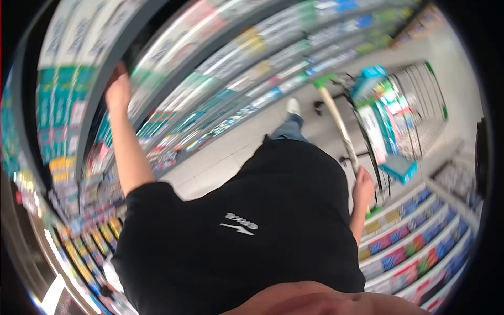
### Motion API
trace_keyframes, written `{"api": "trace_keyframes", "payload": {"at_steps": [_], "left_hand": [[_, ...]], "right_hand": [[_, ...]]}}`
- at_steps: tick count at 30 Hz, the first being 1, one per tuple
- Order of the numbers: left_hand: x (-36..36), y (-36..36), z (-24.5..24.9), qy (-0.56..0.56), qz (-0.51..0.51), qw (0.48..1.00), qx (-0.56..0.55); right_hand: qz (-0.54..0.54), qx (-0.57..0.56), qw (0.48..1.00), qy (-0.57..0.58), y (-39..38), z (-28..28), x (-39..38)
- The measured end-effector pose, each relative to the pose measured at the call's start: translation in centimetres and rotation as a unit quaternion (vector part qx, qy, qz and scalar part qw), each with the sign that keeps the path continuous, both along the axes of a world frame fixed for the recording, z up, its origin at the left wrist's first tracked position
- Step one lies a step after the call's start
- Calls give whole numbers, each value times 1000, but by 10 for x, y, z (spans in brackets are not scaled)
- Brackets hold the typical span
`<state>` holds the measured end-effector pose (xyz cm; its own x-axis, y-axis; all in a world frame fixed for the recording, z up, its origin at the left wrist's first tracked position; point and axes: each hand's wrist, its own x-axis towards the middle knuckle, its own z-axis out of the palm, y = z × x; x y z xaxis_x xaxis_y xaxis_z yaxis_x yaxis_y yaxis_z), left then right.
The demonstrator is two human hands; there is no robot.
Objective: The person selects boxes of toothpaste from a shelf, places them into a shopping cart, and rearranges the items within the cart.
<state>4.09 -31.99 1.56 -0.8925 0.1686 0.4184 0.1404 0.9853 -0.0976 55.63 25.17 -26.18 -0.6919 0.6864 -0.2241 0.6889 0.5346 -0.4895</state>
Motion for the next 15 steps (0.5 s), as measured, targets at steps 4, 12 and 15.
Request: {"api": "trace_keyframes", "payload": {"at_steps": [4,12,15], "left_hand": [[81,175,-55,119,-234,950,167],[155,481,-237,-185,-542,807,143],[166,515,-289,-219,-563,796,40]], "right_hand": [[0,-17,1000,-14,-1,8,-3],[24,-71,997,11,3,19,-6],[96,-131,987,-14,21,21,-5]]}}
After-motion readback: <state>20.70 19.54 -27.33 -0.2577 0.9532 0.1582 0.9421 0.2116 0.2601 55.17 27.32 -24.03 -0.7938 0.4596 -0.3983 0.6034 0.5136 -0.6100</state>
